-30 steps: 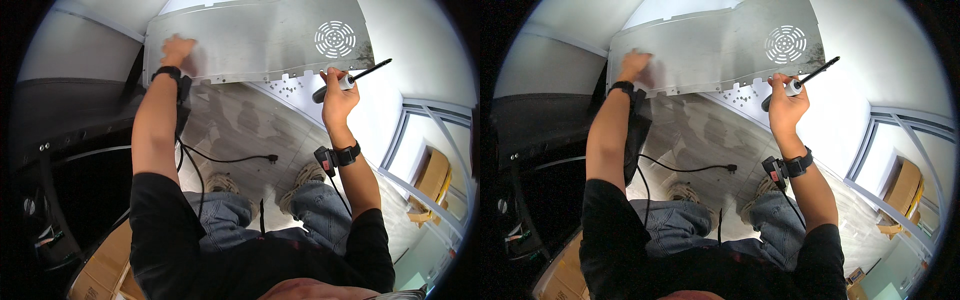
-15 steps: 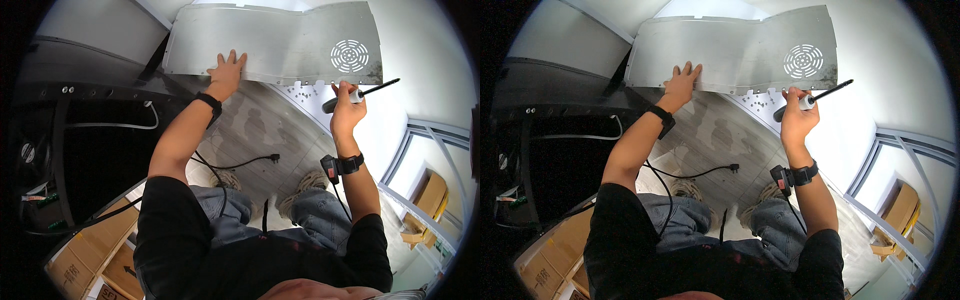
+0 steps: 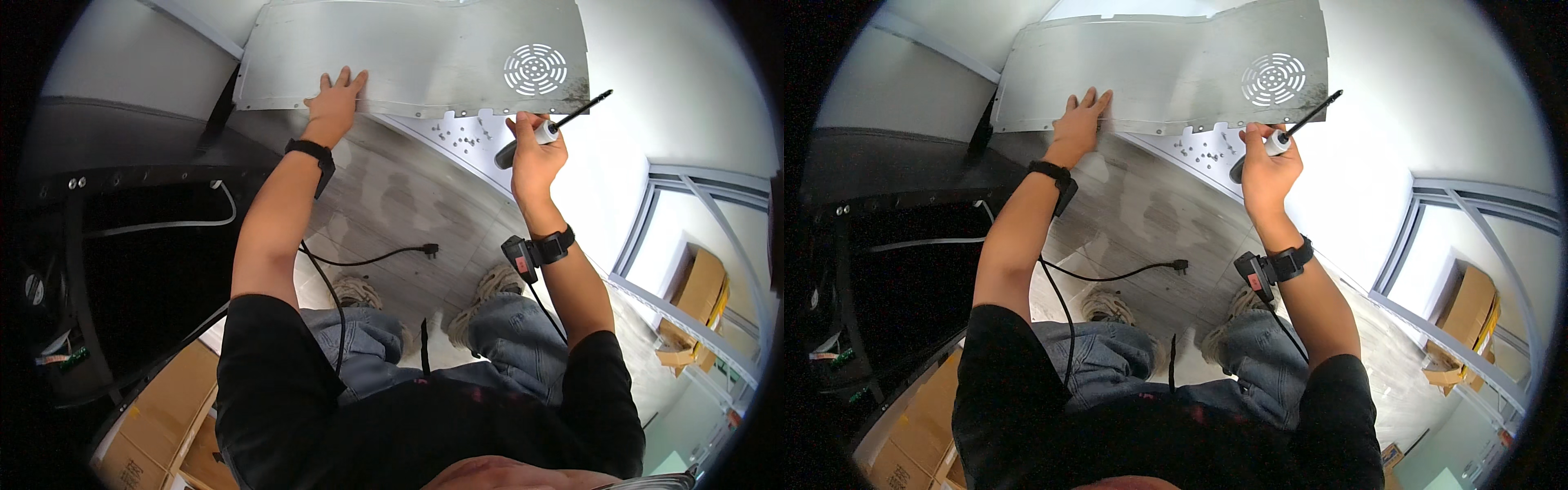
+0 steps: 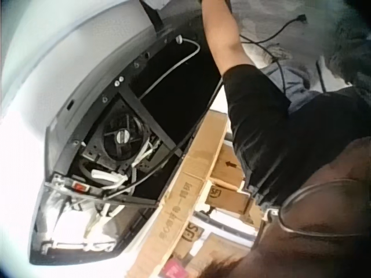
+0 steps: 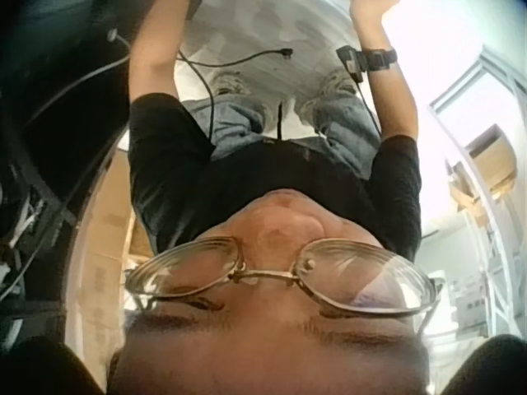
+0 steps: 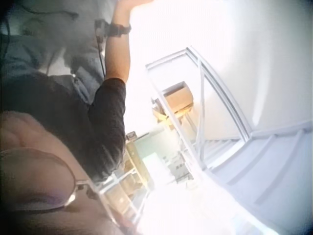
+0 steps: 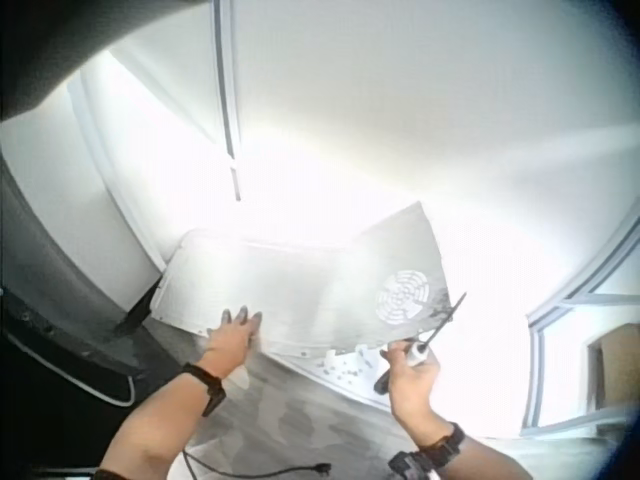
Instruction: The person uses a screwdriver to remove screws from the back panel of a large white electronic device. After removing the screws, the person detaches the panel and places it on a nearby table.
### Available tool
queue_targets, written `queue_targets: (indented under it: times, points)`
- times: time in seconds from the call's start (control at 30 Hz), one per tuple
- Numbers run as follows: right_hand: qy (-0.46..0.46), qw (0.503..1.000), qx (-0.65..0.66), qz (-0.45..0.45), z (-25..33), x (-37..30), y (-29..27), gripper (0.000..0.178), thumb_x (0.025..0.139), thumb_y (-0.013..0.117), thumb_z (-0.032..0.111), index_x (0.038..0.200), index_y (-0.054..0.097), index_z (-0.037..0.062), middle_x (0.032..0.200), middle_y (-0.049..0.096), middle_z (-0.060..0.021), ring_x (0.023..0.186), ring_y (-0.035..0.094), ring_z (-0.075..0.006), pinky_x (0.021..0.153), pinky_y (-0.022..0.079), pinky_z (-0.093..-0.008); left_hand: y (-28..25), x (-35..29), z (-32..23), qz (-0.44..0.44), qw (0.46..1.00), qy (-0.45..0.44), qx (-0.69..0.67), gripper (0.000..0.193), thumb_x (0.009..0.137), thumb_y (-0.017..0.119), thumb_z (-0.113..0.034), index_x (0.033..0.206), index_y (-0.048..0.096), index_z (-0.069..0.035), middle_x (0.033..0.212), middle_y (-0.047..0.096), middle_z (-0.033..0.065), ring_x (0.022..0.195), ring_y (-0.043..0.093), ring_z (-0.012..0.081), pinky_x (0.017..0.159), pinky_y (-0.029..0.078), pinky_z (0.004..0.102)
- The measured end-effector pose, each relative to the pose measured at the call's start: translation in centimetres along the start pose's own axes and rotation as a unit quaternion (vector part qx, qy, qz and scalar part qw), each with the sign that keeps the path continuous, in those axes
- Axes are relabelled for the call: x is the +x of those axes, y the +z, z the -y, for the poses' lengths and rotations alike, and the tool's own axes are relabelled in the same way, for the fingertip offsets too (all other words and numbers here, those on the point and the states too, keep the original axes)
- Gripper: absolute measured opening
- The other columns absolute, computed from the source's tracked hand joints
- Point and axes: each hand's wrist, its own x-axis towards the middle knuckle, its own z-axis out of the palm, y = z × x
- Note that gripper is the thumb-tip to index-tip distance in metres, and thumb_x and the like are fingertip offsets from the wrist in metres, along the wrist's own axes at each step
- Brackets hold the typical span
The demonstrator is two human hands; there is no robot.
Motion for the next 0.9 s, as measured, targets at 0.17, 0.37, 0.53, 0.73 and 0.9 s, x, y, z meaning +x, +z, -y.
queue_targets:
  times: [0.17, 0.37, 0.53, 0.73, 0.9]
  points:
    - [0.048, 0.999, -0.017, -0.016, -0.3, 0.3, -0.4, 0.008, 0.084, 0.064, 0.004, 0.086, 0.06, -0.0031, 0.08, 0.063, -0.0067, 0.073, 0.064, -0.0155, 0.068, 0.051, -0.0266, -0.2, 0.2, -0.6, -0.01, 0.999, -0.021, 0.047, 0.081, 0.081, 0.058, -0.001, 0.144, 0.019, -0.035, 0.151, 0.019, -0.001, 0.134, 0.026, 0.0339, 0.089, 0.042, 0.0629]
    - [0.069, 0.997, -0.015, -0.029, -1.3, 0.4, -1.3, 0.008, 0.084, 0.064, 0.004, 0.083, 0.059, -0.0022, 0.078, 0.063, -0.0059, 0.072, 0.064, -0.0152, 0.068, 0.052, -0.027, 0.1, 0.2, -0.8, -0.031, 0.999, -0.023, 0.034, 0.076, 0.083, 0.058, -0.007, 0.144, 0.021, -0.033, 0.151, 0.019, -0.0005, 0.135, 0.023, 0.0334, 0.089, 0.038, 0.0672]
    - [0.073, 0.997, -0.024, -0.023, -1.6, 0.3, -1.8, 0.009, 0.084, 0.064, 0.004, 0.084, 0.058, -0.0021, 0.078, 0.062, -0.0056, 0.07, 0.063, -0.0147, 0.068, 0.052, -0.0272, 0.2, 0.2, -1.0, -0.025, 0.999, -0.04, 0.024, 0.074, 0.082, 0.057, -0.008, 0.144, 0.021, -0.03, 0.151, 0.017, 0.002, 0.137, 0.02, 0.0341, 0.092, 0.033, 0.0694]
    - [0.092, 0.995, -0.017, -0.039, -2.3, -0.1, -2.5, 0.011, 0.085, 0.063, 0.005, 0.088, 0.058, -0.0047, 0.087, 0.063, -0.0087, 0.075, 0.061, -0.0133, 0.069, 0.055, -0.0282, -0.7, -0.6, -1.1, -0.013, 0.999, -0.024, -0.018, 0.074, 0.078, 0.059, -0.004, 0.142, 0.027, -0.023, 0.149, 0.017, 0.0075, 0.136, 0.017, 0.0371, 0.096, 0.025, 0.073]
    - [0.128, 0.991, -0.033, -0.021, -2.2, -1.1, -2.4, 0.011, 0.086, 0.062, 0.005, 0.086, 0.059, -0.0056, 0.087, 0.064, -0.0108, 0.074, 0.061, -0.0139, 0.066, 0.055, -0.0284, -0.5, -0.6, -0.1, -0.021, 0.998, -0.027, -0.043, 0.068, 0.077, 0.058, -0.002, 0.137, 0.032, -0.019, 0.148, 0.021, 0.0077, 0.137, 0.018, 0.0344, 0.099, 0.024, 0.0708]
